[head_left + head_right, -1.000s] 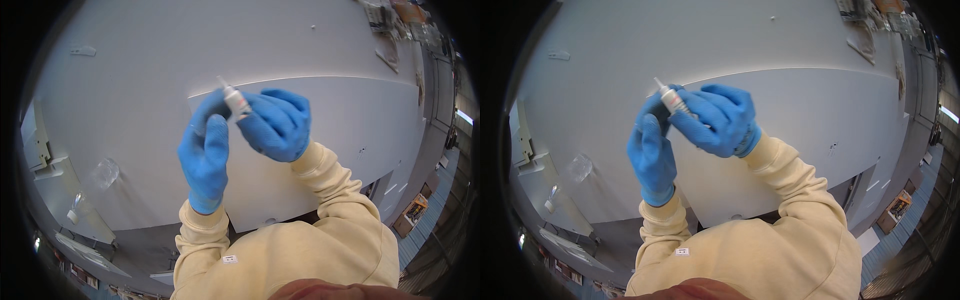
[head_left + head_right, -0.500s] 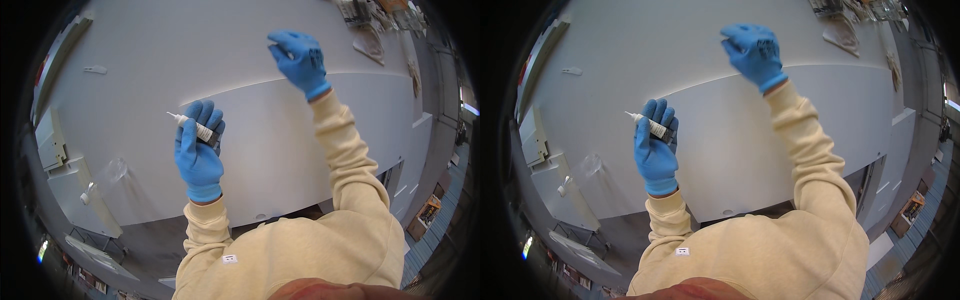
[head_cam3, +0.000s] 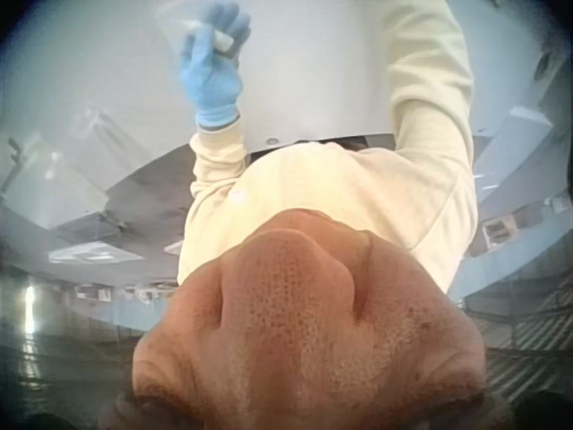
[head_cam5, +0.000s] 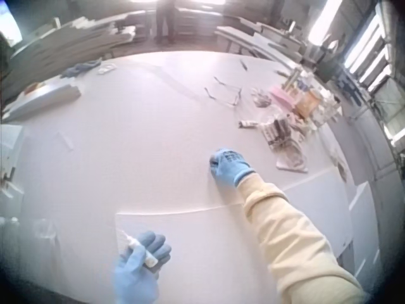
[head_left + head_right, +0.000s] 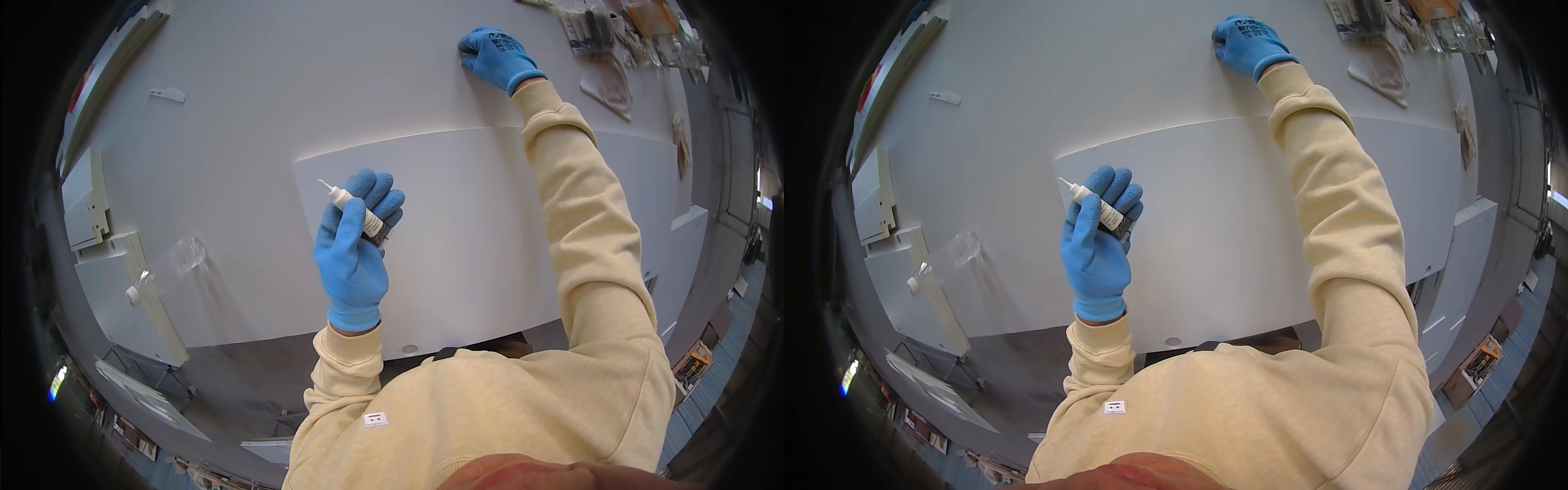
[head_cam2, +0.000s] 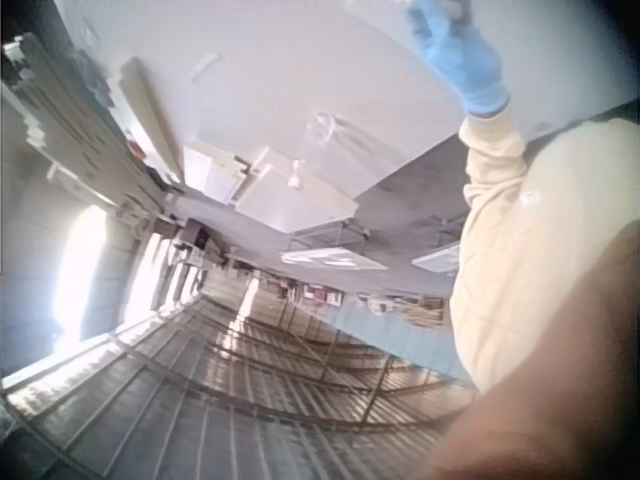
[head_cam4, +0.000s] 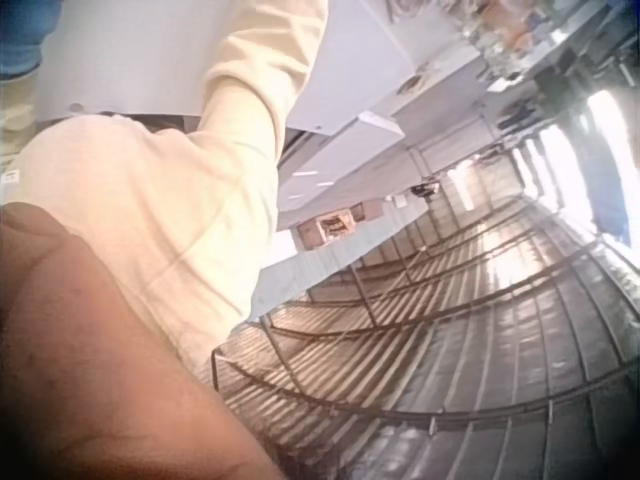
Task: The person places a large white panel on a workbench, wipes its surface with a cloth, and then applies a white adhesive from a tube along the panel's edge. The person uses a utility knife to cut the tube tip before application.
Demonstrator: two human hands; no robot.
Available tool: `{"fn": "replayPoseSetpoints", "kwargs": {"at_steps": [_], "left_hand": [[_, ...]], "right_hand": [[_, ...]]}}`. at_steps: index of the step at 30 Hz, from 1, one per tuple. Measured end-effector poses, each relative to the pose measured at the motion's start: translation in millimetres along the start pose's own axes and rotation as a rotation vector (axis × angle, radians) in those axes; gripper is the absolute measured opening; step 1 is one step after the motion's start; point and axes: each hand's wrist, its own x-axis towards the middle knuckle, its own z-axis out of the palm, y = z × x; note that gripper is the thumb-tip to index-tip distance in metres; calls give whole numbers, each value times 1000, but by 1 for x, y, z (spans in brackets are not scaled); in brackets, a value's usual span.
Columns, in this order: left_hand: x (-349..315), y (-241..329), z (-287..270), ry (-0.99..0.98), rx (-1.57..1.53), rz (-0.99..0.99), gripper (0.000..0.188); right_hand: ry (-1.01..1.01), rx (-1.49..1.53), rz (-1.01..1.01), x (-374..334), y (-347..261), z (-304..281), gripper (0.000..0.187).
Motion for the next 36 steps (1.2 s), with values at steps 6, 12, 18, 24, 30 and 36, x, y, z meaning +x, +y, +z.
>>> {"fn": "replayPoseSetpoints", "kwargs": {"at_steps": [6, 12, 18, 24, 30, 36], "left_hand": [[-8, -2, 3, -8, -4, 14, 39], [-13, -5, 11, -4, -37, -6, 37], [-22, 0, 23, -35, -11, -27, 38], [-31, -3, 32, -33, 3, 8, 38], [-49, 7, 50, -300, -192, 1, 36], [-79, 9, 49, -321, -41, 73, 31]], "right_hand": [[-34, 19, 104, 4, -5, -1, 23], [-97, -262, 243, 14, -37, 1, 22], [-122, -111, 319, 8, -50, -13, 26], [387, 1016, -22, -99, -114, -36, 20], [788, 620, -325, -193, -185, -58, 17], [460, 505, -357, -222, -175, -82, 24]]}}
